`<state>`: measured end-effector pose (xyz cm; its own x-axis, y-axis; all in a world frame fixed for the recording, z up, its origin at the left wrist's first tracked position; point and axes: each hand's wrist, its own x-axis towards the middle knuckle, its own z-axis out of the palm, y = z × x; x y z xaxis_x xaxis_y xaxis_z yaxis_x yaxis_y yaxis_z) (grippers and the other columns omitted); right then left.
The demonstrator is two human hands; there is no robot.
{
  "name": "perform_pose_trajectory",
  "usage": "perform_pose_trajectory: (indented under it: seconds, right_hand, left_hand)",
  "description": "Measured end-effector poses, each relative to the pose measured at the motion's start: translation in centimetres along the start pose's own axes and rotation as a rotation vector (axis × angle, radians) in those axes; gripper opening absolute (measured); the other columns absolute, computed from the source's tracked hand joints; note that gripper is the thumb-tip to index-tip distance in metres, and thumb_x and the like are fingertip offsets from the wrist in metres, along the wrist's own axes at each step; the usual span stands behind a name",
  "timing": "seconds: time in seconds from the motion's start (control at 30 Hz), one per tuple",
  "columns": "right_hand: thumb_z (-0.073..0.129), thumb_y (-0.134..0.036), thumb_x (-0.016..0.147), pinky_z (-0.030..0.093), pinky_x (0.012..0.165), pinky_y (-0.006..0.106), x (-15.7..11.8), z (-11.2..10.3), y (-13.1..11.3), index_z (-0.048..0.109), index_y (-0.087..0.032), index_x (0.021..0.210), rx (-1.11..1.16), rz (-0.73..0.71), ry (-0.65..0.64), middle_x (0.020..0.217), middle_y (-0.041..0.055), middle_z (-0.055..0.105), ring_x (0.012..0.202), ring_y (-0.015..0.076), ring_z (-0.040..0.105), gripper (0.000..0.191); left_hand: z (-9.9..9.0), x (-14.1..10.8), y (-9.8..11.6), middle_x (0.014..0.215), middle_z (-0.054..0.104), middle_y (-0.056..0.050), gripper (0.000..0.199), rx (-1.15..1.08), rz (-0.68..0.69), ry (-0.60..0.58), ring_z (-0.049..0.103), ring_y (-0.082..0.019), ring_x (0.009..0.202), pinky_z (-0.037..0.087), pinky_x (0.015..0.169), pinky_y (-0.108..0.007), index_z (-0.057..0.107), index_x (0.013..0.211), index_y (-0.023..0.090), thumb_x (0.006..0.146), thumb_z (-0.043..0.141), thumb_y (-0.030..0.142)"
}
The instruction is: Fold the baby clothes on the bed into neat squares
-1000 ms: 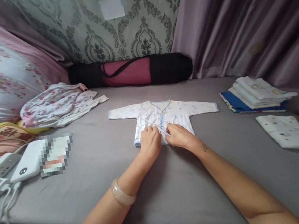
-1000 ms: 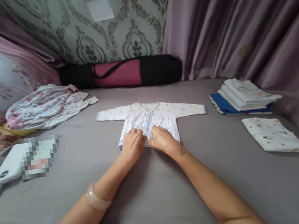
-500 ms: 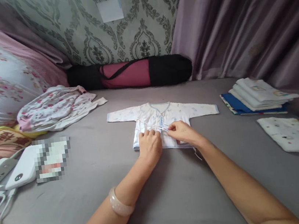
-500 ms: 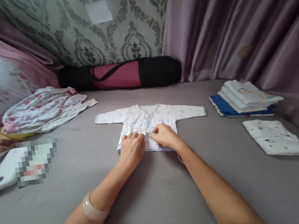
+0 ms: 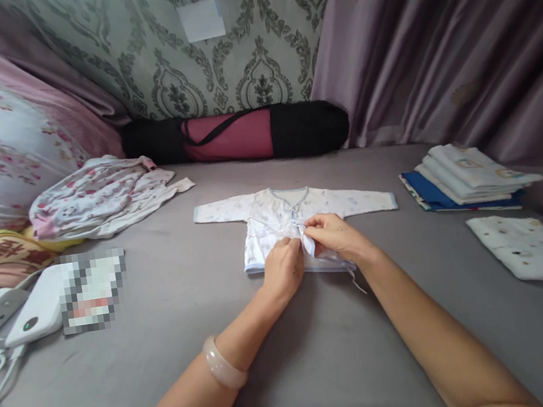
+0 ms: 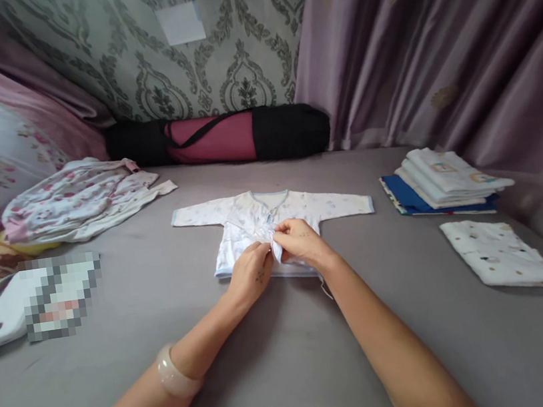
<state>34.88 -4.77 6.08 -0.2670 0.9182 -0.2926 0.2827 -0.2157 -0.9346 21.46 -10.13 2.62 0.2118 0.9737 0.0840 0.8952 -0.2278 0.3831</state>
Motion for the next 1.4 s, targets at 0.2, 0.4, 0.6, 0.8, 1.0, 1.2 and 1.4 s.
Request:
perform_pose_trajectory:
  seconds: [0.2, 0.4, 0.6, 0.8, 1.0, 1.2, 1.4]
  right_hand:
    - [0.055, -0.008, 0.074, 0.043, 0.041, 0.016, 0.0, 0.6, 0.0, 0.060, -0.015, 0.077, 0.008, 0.004, 0.011, 0.054, -0.0063, 0.054, 0.044, 0.0082, 0.051, 0.010]
    - [0.049, -0.009, 0.081, 0.050, 0.050, 0.021, 0.3, 1.0, 0.9, 0.063, -0.014, 0.081, -0.019, 0.024, -0.057, 0.064, -0.0015, 0.061, 0.051, 0.0108, 0.059, 0.016]
    - [0.055, -0.015, 0.081, 0.048, 0.068, 0.026, -0.4, 1.5, 2.1, 0.067, -0.016, 0.089, -0.484, -0.175, -0.134, 0.079, 0.0030, 0.067, 0.072, 0.0156, 0.063, 0.015]
    - [0.057, -0.020, 0.084, 0.042, 0.077, 0.027, -1.5, 1.6, 1.4, 0.069, -0.017, 0.099, -0.825, -0.316, -0.114, 0.096, 0.0068, 0.068, 0.088, 0.0187, 0.061, 0.019]
    - [0.050, -0.018, 0.084, 0.037, 0.063, 0.022, 2.0, -1.8, -1.2, 0.071, -0.019, 0.082, -0.823, -0.313, -0.042, 0.076, 0.0020, 0.068, 0.071, 0.0146, 0.059, 0.021]
    - [0.047, -0.022, 0.090, 0.040, 0.075, 0.024, 7.8, -1.7, -2.8, 0.072, -0.019, 0.092, -0.977, -0.225, 0.154, 0.096, 0.0076, 0.071, 0.092, 0.0197, 0.062, 0.026]
    - [0.046, -0.017, 0.092, 0.039, 0.091, 0.029, 9.1, -0.3, -0.7, 0.062, -0.023, 0.122, -1.031, -0.144, 0.129, 0.127, 0.0104, 0.060, 0.115, 0.0226, 0.055, 0.035]
  left_hand:
    - [-0.5, -1.0, 0.5, 0.089, 0.065, -0.008, 0.024, 0.046, 0.065, -0.023, 0.057, -0.022, 0.087, 0.040, 0.077, -0.032, 0.061, 0.082, 0.017, 0.092, 0.039, 0.017]
    - [-2.6, -2.5, 0.4, 0.085, 0.069, -0.004, 0.022, -0.111, 0.116, -0.133, 0.063, -0.017, 0.081, 0.041, 0.071, -0.026, 0.064, 0.080, 0.018, 0.084, 0.044, 0.011]
    - [-3.4, -1.9, -2.0, 0.094, 0.067, -0.009, 0.024, 0.076, -0.066, -0.005, 0.062, -0.023, 0.092, 0.045, 0.078, -0.031, 0.064, 0.097, 0.016, 0.087, 0.043, 0.015]
    - [-3.5, -1.6, -3.4, 0.101, 0.066, -0.011, 0.026, 0.092, -0.043, -0.105, 0.061, -0.025, 0.097, 0.048, 0.079, -0.032, 0.066, 0.101, 0.016, 0.087, 0.044, 0.014]
    - [-5.8, 1.8, -3.9, 0.095, 0.071, -0.009, 0.030, -0.093, -0.053, -0.012, 0.065, -0.022, 0.089, 0.048, 0.082, -0.031, 0.070, 0.101, 0.016, 0.084, 0.045, 0.012]
    - [-4.5, 8.3, -3.8, 0.085, 0.073, -0.008, 0.032, -0.336, -0.090, 0.060, 0.065, -0.018, 0.082, 0.049, 0.080, -0.027, 0.073, 0.095, 0.011, 0.079, 0.046, 0.006]
    - [-0.1, 9.8, -4.7, 0.090, 0.071, -0.009, 0.034, -0.358, -0.196, 0.049, 0.065, -0.019, 0.087, 0.048, 0.080, -0.026, 0.072, 0.099, 0.011, 0.076, 0.048, 0.003]
